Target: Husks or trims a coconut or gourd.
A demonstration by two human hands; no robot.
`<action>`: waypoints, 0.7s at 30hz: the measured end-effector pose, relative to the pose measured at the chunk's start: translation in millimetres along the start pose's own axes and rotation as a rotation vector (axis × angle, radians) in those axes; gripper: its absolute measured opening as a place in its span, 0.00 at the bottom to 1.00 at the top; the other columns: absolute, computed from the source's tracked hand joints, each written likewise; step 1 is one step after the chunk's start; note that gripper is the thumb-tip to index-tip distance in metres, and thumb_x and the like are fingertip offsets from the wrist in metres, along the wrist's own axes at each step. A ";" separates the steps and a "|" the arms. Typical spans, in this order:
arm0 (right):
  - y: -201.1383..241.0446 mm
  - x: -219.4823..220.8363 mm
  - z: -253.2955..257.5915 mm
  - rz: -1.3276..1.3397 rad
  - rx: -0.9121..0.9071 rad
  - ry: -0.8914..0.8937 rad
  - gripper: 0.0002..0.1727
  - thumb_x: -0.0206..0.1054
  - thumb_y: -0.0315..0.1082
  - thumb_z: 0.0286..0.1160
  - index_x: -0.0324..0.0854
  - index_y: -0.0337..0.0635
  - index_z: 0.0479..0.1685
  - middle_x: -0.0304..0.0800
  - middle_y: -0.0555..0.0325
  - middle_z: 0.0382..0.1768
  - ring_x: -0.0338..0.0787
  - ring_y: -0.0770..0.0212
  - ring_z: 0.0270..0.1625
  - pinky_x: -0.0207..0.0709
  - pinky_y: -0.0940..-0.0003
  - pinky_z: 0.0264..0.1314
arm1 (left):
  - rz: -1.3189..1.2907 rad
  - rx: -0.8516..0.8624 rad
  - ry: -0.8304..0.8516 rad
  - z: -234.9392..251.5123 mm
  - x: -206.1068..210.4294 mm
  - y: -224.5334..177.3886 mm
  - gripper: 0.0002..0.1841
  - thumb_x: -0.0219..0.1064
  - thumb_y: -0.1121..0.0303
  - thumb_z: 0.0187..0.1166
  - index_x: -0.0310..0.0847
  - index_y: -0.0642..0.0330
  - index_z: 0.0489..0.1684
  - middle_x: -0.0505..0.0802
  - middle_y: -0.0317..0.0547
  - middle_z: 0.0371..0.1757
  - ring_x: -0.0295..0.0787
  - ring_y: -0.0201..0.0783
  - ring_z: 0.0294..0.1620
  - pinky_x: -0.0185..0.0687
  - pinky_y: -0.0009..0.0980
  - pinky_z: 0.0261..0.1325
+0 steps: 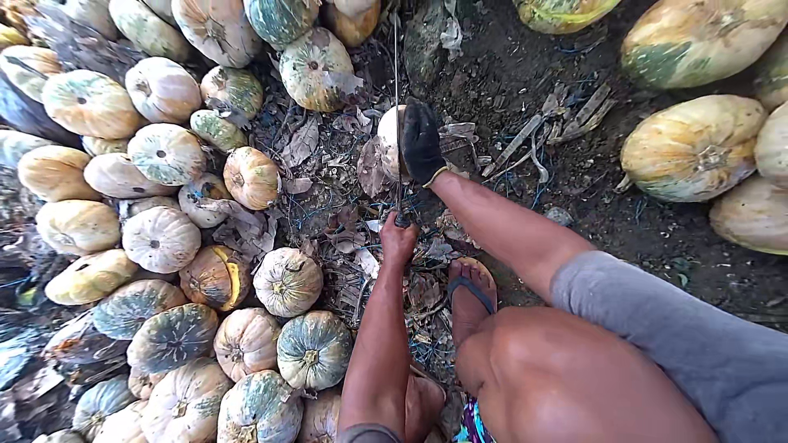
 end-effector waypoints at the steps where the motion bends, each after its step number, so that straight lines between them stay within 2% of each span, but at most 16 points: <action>1: -1.7 3.1 -5.1 -0.001 -0.032 0.003 0.27 0.43 0.40 0.94 0.78 0.34 0.76 0.80 0.40 0.77 0.74 0.48 0.84 0.63 0.58 0.90 | -0.060 -0.003 0.004 -7.4 1.0 5.5 0.18 0.74 0.71 0.65 0.83 0.62 0.55 0.90 0.48 0.30 0.88 0.41 0.23 0.88 0.43 0.29; 5: 0.6 -4.6 -44.3 0.111 -0.181 0.070 0.25 0.49 0.39 0.92 0.77 0.33 0.77 0.78 0.40 0.79 0.71 0.46 0.87 0.58 0.53 0.93 | -0.147 -0.052 -0.016 -63.9 -1.1 28.3 0.14 0.72 0.73 0.63 0.82 0.63 0.47 0.87 0.44 0.25 0.83 0.38 0.19 0.84 0.39 0.24; 6: 1.8 -11.3 -52.5 0.137 -0.174 0.085 0.24 0.48 0.38 0.92 0.79 0.33 0.75 0.80 0.40 0.76 0.73 0.47 0.85 0.61 0.53 0.92 | -0.139 -0.073 -0.019 -81.3 -2.4 36.7 0.13 0.72 0.73 0.64 0.82 0.63 0.46 0.86 0.44 0.26 0.83 0.38 0.20 0.84 0.39 0.25; 8: 4.4 -25.6 -56.2 0.157 -0.063 0.078 0.23 0.46 0.35 0.92 0.84 0.33 0.66 0.86 0.40 0.67 0.81 0.50 0.76 0.70 0.57 0.84 | -0.119 -0.092 -0.044 -111.6 -1.4 56.4 0.12 0.73 0.73 0.63 0.83 0.62 0.44 0.87 0.43 0.25 0.84 0.36 0.20 0.84 0.38 0.26; 9: 3.7 -29.1 -53.4 0.149 0.022 0.097 0.24 0.44 0.36 0.93 0.84 0.33 0.66 0.86 0.39 0.66 0.81 0.51 0.76 0.71 0.58 0.83 | -0.101 -0.099 -0.063 -125.1 0.9 65.0 0.11 0.74 0.73 0.63 0.83 0.62 0.43 0.87 0.42 0.25 0.83 0.36 0.21 0.84 0.37 0.27; 11: 0.6 -24.8 -46.8 0.119 0.172 0.232 0.27 0.42 0.41 0.95 0.80 0.36 0.74 0.82 0.40 0.74 0.78 0.52 0.80 0.67 0.57 0.87 | -0.055 -0.091 -0.105 -142.5 5.6 75.7 0.11 0.75 0.73 0.63 0.84 0.61 0.42 0.87 0.41 0.26 0.83 0.33 0.22 0.83 0.36 0.31; 14: 0.6 -6.0 -49.2 0.072 0.207 0.439 0.30 0.43 0.49 0.95 0.77 0.39 0.78 0.80 0.45 0.78 0.76 0.52 0.83 0.64 0.53 0.90 | -0.016 -0.085 -0.135 -144.2 5.1 75.8 0.12 0.75 0.73 0.63 0.85 0.63 0.44 0.88 0.43 0.26 0.84 0.34 0.23 0.83 0.38 0.32; 17: -4.2 -3.0 -46.0 0.066 0.269 0.479 0.31 0.46 0.56 0.93 0.79 0.45 0.77 0.82 0.49 0.76 0.78 0.54 0.81 0.67 0.51 0.87 | 0.035 -0.085 -0.121 -137.0 -1.2 67.6 0.14 0.75 0.72 0.63 0.85 0.62 0.47 0.89 0.44 0.28 0.85 0.37 0.26 0.83 0.41 0.34; 19: -4.6 -5.3 -42.6 0.047 0.302 0.481 0.31 0.46 0.58 0.92 0.81 0.44 0.72 0.85 0.48 0.71 0.83 0.52 0.75 0.73 0.47 0.80 | 0.056 -0.064 -0.105 -121.9 -7.3 50.7 0.14 0.74 0.70 0.64 0.85 0.62 0.48 0.89 0.44 0.28 0.86 0.38 0.25 0.84 0.42 0.33; 21: -3.0 -7.0 -44.0 0.038 0.300 0.481 0.30 0.46 0.56 0.92 0.81 0.43 0.70 0.85 0.46 0.69 0.83 0.52 0.74 0.74 0.48 0.79 | 0.043 -0.042 -0.093 -99.2 -13.9 21.9 0.13 0.73 0.70 0.66 0.84 0.62 0.48 0.88 0.44 0.29 0.86 0.38 0.26 0.85 0.42 0.33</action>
Point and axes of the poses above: each hand's wrist, its own z-axis towards the middle knuckle, its own x-axis out of the palm, y = z × x, the point moved 5 cm from there along z, towards the middle knuckle
